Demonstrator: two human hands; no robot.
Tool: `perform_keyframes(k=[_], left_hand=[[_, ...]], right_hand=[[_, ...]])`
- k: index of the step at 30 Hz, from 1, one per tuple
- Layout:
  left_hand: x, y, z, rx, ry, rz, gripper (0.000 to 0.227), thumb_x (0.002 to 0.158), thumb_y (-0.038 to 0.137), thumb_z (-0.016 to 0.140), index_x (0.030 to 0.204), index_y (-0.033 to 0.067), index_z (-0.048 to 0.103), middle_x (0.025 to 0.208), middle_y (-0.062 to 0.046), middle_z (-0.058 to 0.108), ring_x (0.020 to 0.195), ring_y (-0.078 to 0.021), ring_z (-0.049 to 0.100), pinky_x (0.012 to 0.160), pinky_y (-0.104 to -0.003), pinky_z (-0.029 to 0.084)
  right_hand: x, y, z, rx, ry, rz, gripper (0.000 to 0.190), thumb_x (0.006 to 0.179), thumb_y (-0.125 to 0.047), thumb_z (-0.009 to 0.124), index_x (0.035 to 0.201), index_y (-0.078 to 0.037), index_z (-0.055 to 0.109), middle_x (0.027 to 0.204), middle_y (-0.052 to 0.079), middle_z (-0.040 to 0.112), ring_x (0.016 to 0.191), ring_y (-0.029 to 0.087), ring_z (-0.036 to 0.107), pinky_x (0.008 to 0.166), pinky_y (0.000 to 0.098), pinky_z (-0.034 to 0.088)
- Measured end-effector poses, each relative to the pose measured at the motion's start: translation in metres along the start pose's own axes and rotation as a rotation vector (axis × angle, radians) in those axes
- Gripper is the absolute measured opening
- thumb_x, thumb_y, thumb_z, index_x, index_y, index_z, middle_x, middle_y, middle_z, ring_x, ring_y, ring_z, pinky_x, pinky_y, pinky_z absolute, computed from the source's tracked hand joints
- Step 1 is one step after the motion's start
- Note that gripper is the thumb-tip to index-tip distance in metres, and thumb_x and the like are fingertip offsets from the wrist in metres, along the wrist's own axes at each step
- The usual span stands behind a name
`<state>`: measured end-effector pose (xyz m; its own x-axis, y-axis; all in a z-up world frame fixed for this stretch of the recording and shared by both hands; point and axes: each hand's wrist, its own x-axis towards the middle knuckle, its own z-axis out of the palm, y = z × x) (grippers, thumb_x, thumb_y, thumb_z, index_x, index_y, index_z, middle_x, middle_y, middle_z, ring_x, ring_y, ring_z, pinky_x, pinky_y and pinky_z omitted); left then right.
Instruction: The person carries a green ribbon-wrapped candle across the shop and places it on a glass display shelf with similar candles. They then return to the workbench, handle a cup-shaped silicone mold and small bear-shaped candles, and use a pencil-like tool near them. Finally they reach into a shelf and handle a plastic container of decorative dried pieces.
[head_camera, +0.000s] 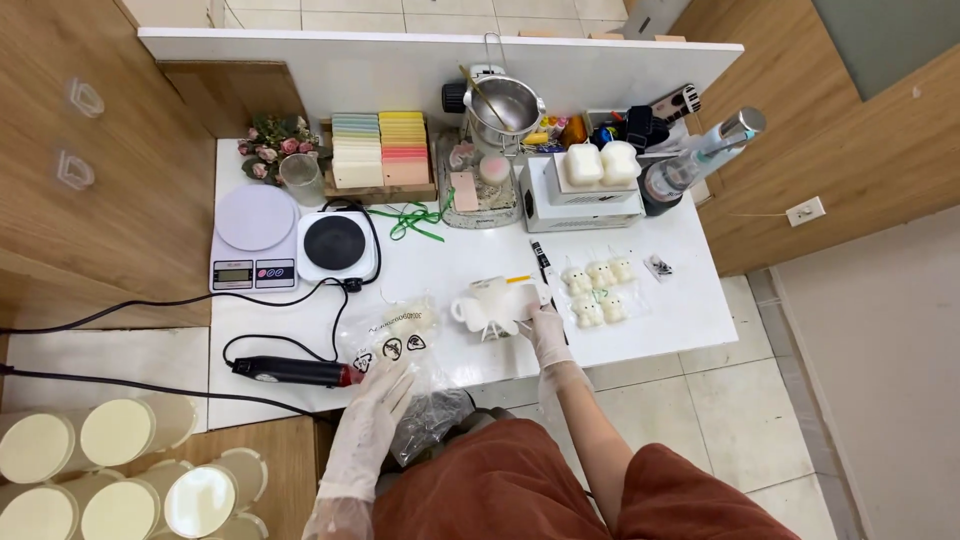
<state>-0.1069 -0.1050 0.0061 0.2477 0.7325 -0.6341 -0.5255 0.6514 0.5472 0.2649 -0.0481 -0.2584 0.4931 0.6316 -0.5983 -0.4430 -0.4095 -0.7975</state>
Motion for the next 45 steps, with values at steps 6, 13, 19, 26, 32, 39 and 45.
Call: perform_keyframes(k=[6,13,19,26,32,39,45], left_hand=[[-0.010,-0.030,-0.083,-0.125,0.141,0.058,0.067,0.094,0.019,0.059,0.153,-0.0044,0.037,0.147,-0.022,0.055,0.138,-0.0344,0.052,0.115,-0.042,0.038],[-0.074,0.032,-0.113,0.117,0.426,0.352,0.058,0.095,0.018,0.058,0.151,0.0065,0.046,0.147,-0.011,0.060,0.137,-0.0242,0.054,0.113,-0.038,0.040],[-0.211,0.135,-0.079,0.673,0.726,0.935,0.052,0.093,0.018,0.063,0.143,0.0079,0.053,0.142,-0.010,0.064,0.131,-0.0238,0.062,0.108,-0.034,0.048],[-0.325,0.219,-0.037,1.461,1.175,1.534,0.054,0.094,0.019,0.070,0.142,0.0033,0.053,0.143,-0.016,0.057,0.127,-0.0336,0.059,0.104,-0.041,0.050],[-0.364,0.308,-0.055,1.738,1.488,1.549,0.056,0.094,0.022,0.072,0.142,-0.0003,0.052,0.139,-0.018,0.057,0.128,-0.0357,0.056,0.105,-0.043,0.048],[-0.368,0.378,-0.079,1.845,1.621,1.453,0.074,0.083,0.031,0.077,0.140,-0.0061,0.048,0.140,-0.021,0.052,0.129,-0.0383,0.049,0.102,-0.045,0.046],[-0.357,0.388,-0.097,1.856,1.545,1.460,0.081,0.087,0.035,0.076,0.147,-0.0056,0.042,0.147,-0.021,0.047,0.136,-0.0359,0.045,0.106,-0.043,0.046]], right_hand=[[-0.018,0.007,0.026,-0.044,-0.127,-0.050,0.052,0.087,-0.012,0.065,0.139,-0.011,0.054,0.110,0.008,0.068,0.090,0.019,0.064,0.077,0.0354,0.054],[-0.082,-0.057,0.032,-0.407,-0.222,-0.310,0.063,0.085,-0.037,0.077,0.131,0.004,0.064,0.122,0.016,0.069,0.113,0.026,0.062,0.106,0.0361,0.043],[-0.142,-0.144,0.124,-0.603,0.238,-1.102,0.090,0.091,-0.031,0.088,0.155,0.010,0.040,0.157,0.028,0.049,0.145,0.040,0.044,0.122,0.0465,0.032],[-0.333,-0.241,0.320,-0.210,-0.545,-1.175,0.032,0.107,-0.003,0.065,0.138,0.002,0.062,0.136,0.012,0.066,0.122,0.019,0.064,0.107,0.0299,0.051],[-0.529,-0.291,0.434,-0.155,-1.146,-1.503,0.030,0.099,-0.003,0.070,0.128,-0.003,0.068,0.127,0.008,0.071,0.119,0.016,0.068,0.104,0.0279,0.053],[-0.684,-0.339,0.560,-0.034,-1.280,-2.192,0.030,0.100,-0.010,0.070,0.130,-0.007,0.068,0.131,0.012,0.069,0.120,0.031,0.066,0.100,0.0387,0.055],[-0.710,-0.342,0.613,-0.727,-1.272,-2.112,0.023,0.104,-0.018,0.066,0.126,-0.016,0.073,0.112,0.016,0.072,0.100,0.036,0.069,0.089,0.0425,0.054]])
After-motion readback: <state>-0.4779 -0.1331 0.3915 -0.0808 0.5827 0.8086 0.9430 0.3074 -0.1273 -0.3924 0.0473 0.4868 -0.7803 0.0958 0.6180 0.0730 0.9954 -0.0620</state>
